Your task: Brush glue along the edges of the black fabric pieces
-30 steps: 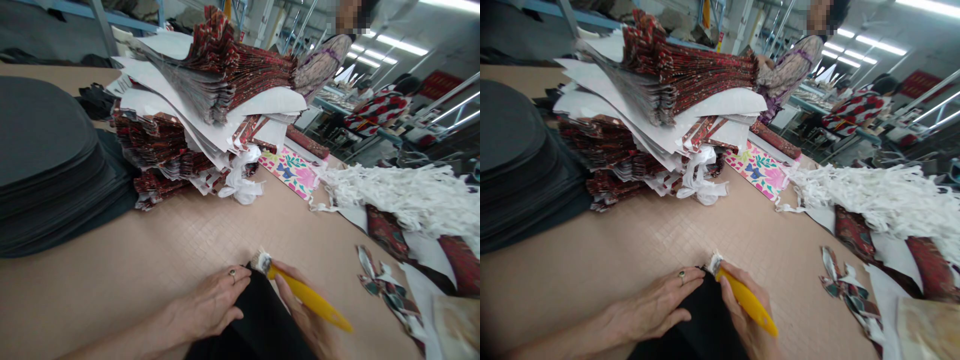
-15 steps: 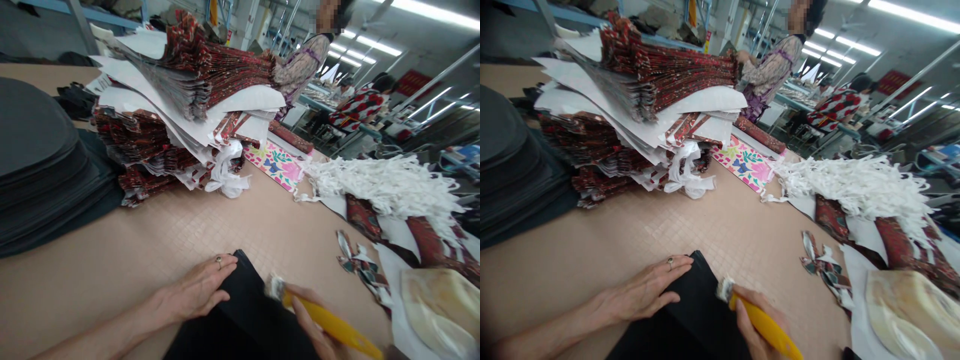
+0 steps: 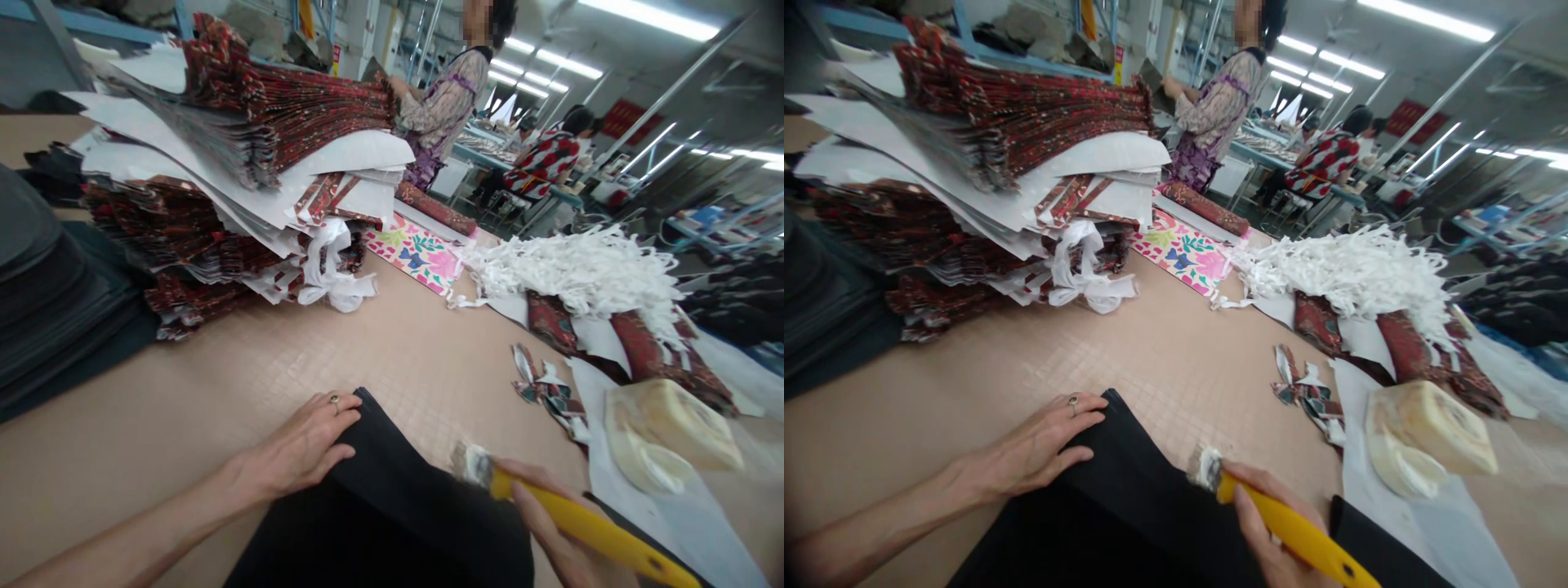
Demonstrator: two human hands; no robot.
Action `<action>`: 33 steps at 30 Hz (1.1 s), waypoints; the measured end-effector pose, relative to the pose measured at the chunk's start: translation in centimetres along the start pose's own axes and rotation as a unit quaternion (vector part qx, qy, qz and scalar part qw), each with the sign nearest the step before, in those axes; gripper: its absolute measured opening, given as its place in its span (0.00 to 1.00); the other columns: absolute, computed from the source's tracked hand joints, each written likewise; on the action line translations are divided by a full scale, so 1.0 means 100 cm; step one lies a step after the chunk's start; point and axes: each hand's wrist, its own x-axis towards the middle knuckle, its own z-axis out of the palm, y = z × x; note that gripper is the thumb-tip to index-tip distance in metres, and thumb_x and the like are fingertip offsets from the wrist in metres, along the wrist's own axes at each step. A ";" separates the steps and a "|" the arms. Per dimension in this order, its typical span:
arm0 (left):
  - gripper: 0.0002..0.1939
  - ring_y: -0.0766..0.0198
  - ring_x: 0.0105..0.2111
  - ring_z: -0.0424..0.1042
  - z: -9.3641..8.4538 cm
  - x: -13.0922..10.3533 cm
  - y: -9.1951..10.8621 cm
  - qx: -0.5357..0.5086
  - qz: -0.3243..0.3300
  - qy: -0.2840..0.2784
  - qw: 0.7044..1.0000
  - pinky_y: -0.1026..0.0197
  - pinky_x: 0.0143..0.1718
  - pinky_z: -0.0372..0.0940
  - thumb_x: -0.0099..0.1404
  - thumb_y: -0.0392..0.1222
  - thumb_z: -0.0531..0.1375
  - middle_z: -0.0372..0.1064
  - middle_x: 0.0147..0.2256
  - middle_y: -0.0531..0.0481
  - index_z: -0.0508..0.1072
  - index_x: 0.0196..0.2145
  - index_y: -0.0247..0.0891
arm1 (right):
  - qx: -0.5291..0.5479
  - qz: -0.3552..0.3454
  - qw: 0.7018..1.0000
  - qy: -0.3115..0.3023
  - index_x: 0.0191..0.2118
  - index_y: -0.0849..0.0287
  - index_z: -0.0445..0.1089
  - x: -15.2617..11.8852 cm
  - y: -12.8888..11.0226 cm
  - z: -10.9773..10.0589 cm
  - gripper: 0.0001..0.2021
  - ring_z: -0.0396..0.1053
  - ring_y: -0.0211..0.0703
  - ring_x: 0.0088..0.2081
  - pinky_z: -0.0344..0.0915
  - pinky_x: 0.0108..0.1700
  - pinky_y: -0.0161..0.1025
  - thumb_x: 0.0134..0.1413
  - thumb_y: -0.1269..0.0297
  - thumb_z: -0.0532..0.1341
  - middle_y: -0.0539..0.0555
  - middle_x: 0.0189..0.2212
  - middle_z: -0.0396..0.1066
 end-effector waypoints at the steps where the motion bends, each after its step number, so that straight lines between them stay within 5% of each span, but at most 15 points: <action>1: 0.18 0.52 0.55 0.58 -0.001 0.006 0.008 0.011 0.021 -0.010 1.000 0.49 0.56 0.57 0.61 0.30 0.59 0.61 0.54 0.43 0.66 0.49 0.36 | 0.000 0.020 1.000 0.023 0.35 0.52 0.76 0.001 0.000 -0.005 0.11 0.75 0.46 0.37 0.72 0.40 0.33 0.49 0.54 0.60 0.50 0.33 0.78; 5: 0.16 0.53 0.52 0.62 0.003 0.025 0.033 0.050 0.095 -0.087 0.990 0.51 0.53 0.57 0.62 0.30 0.58 0.64 0.52 0.47 0.67 0.48 0.40 | 0.007 0.051 0.998 0.046 0.34 0.51 0.76 0.001 0.009 -0.010 0.10 0.75 0.46 0.36 0.71 0.41 0.34 0.47 0.55 0.62 0.49 0.32 0.78; 14: 0.22 0.50 0.55 0.58 0.017 0.026 0.023 0.097 0.077 -0.067 0.990 0.51 0.53 0.56 0.60 0.32 0.58 0.62 0.55 0.47 0.65 0.52 0.43 | 0.075 -0.038 0.988 -0.133 0.35 0.54 0.76 0.011 0.010 0.025 0.09 0.75 0.44 0.37 0.71 0.44 0.41 0.52 0.62 0.58 0.52 0.33 0.78; 17: 0.23 0.49 0.56 0.57 0.018 0.026 0.021 0.096 0.082 -0.072 0.989 0.49 0.53 0.56 0.62 0.33 0.56 0.60 0.56 0.47 0.63 0.54 0.43 | 0.069 -0.015 0.988 -0.139 0.35 0.55 0.76 0.008 0.036 0.005 0.09 0.75 0.45 0.37 0.72 0.40 0.38 0.52 0.62 0.58 0.53 0.33 0.78; 21: 0.22 0.49 0.56 0.57 0.018 0.025 0.019 0.076 0.089 -0.060 0.991 0.48 0.53 0.57 0.63 0.35 0.55 0.60 0.56 0.47 0.63 0.55 0.44 | 0.030 0.060 0.998 -0.003 0.33 0.54 0.77 -0.010 0.086 -0.050 0.10 0.75 0.46 0.35 0.72 0.37 0.35 0.47 0.57 0.63 0.52 0.32 0.78; 24: 0.21 0.50 0.55 0.58 0.017 0.025 0.019 0.060 0.089 -0.050 0.993 0.49 0.53 0.58 0.63 0.34 0.55 0.61 0.55 0.47 0.65 0.54 0.45 | -0.011 0.077 0.997 0.028 0.32 0.53 0.77 -0.020 0.099 -0.081 0.09 0.76 0.47 0.33 0.73 0.35 0.34 0.43 0.56 0.65 0.51 0.31 0.78; 28: 0.20 0.50 0.56 0.57 0.014 0.023 0.018 0.049 0.081 -0.028 0.995 0.47 0.55 0.58 0.62 0.33 0.55 0.60 0.56 0.46 0.66 0.52 0.43 | -0.031 0.052 0.997 0.037 0.33 0.52 0.77 -0.015 0.074 -0.079 0.09 0.76 0.46 0.34 0.73 0.35 0.34 0.47 0.56 0.62 0.51 0.35 0.78; 33: 0.16 0.54 0.52 0.62 0.010 0.007 0.012 0.050 0.049 0.026 0.997 0.51 0.55 0.61 0.63 0.31 0.53 0.65 0.50 0.44 0.67 0.49 0.39 | 0.044 0.038 0.998 0.028 0.34 0.52 0.76 0.003 0.022 -0.024 0.11 0.75 0.46 0.38 0.72 0.41 0.35 0.48 0.54 0.61 0.51 0.35 0.78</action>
